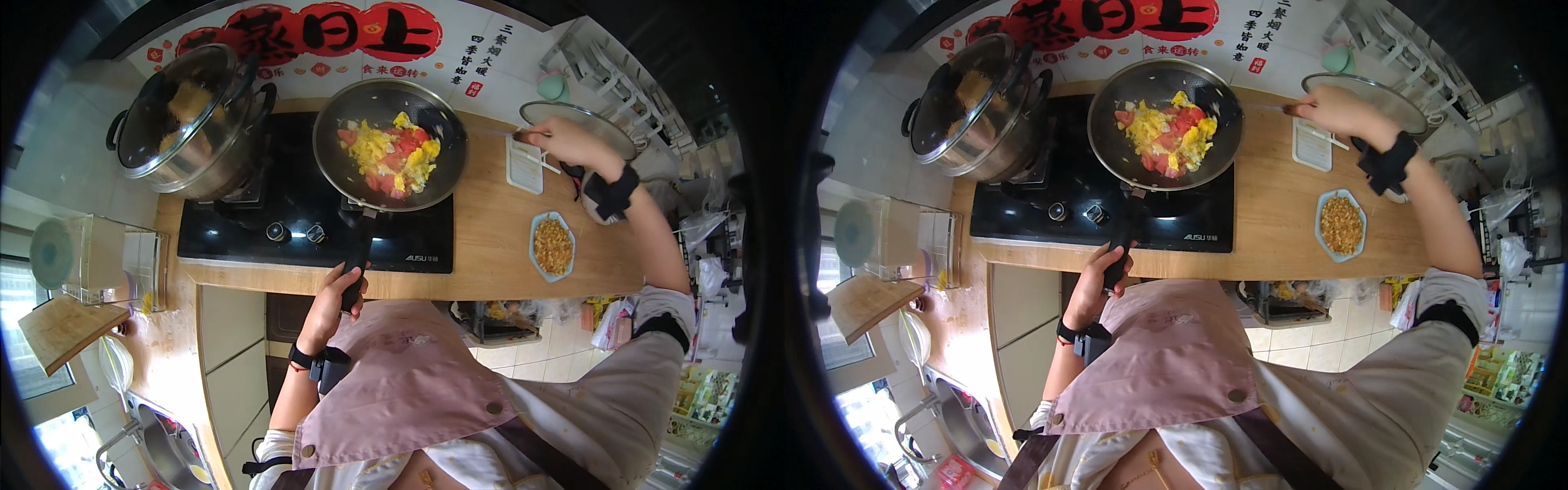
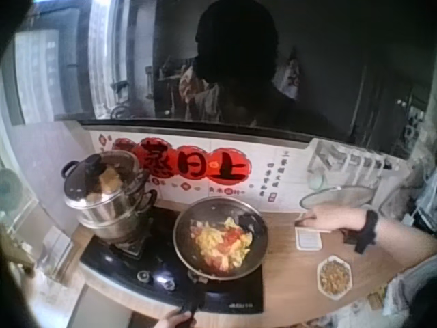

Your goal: The person scrambles eggs in a frying pan, then adds chopped tomatoes and salt, stirring the mixture until combined. The person also washes a knife and cutting board at the sink.

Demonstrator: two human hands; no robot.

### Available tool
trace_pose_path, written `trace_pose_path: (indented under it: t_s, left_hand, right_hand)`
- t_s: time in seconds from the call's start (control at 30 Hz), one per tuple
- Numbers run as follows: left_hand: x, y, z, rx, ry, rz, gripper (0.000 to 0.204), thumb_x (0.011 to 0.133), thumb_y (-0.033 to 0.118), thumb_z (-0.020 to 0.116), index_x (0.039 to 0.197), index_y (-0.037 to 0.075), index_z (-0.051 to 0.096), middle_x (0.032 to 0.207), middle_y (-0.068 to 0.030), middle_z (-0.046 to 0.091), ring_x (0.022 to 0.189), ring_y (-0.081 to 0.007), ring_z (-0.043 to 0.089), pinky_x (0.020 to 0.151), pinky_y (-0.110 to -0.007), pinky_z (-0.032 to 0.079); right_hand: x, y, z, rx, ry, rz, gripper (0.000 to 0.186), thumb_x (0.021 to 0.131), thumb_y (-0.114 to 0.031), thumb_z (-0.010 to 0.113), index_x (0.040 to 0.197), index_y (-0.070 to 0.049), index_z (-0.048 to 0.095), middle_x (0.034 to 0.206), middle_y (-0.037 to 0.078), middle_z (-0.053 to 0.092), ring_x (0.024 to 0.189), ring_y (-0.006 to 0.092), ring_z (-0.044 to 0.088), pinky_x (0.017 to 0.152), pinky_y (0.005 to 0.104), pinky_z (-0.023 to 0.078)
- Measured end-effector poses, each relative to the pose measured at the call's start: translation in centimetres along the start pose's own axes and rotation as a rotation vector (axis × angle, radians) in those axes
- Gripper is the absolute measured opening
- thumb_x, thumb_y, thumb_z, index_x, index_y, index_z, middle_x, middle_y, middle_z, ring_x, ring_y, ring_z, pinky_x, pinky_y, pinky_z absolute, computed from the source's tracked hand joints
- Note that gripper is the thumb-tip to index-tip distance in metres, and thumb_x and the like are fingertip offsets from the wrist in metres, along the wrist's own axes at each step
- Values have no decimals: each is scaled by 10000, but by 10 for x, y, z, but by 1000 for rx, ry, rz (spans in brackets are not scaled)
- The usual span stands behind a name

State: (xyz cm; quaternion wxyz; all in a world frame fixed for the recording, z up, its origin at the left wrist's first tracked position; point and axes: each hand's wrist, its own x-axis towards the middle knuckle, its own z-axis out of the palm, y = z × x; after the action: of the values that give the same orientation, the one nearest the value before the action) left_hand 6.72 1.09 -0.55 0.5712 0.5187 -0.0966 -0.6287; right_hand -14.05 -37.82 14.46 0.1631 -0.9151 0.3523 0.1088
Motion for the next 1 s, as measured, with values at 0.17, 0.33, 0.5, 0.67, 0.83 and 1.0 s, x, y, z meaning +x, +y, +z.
trace_pose_path:
  t_s: [0.17,0.33,0.5,0.67,0.83,1.0]
  left_hand:
    - [1,-2,-1,-8,-16,12,315,992,279,489,1168,21,533,776,-34,528,494,-112,486,432,-244,375]
    - [0,-2,-2,-15,-21,10,314,995,276,486,1175,21,527,774,-35,527,493,-113,485,436,-244,376]
    - [1,-1,-2,-49,-30,-14,309,997,269,483,1182,25,525,774,-33,527,495,-113,487,439,-242,377]
    - [2,-4,-4,-56,-37,-12,309,997,266,480,1195,35,529,783,-32,527,498,-112,487,436,-241,371]
    - [0,1,-1,-33,-21,-24,314,999,264,467,1201,33,531,782,-33,524,502,-110,485,438,-244,371]
    - [1,-2,-2,-44,-23,-18,314,1000,252,458,1202,21,526,781,-38,528,506,-117,485,457,-251,386]
  right_hand:
    - [6,46,21,900,-650,543,225,998,-365,497,940,-149,525,518,-89,326,365,2,234,310,171,166]
    - [33,27,112,1275,-415,395,193,1004,-304,523,1052,-121,563,588,-84,346,447,-1,280,360,168,185]
    - [17,-14,104,873,-127,43,398,989,-280,546,1346,-105,533,616,-67,425,484,44,369,424,212,293]
    - [-33,-37,85,114,204,-256,429,952,-239,568,1376,-199,525,698,60,636,494,220,537,523,332,440]
    - [-111,-80,44,-289,235,-226,448,891,-208,624,1335,-218,566,793,122,653,657,288,634,585,392,491]
    - [-132,-107,54,-410,147,-79,460,865,-188,642,1317,-252,583,682,100,570,591,305,573,560,424,469]
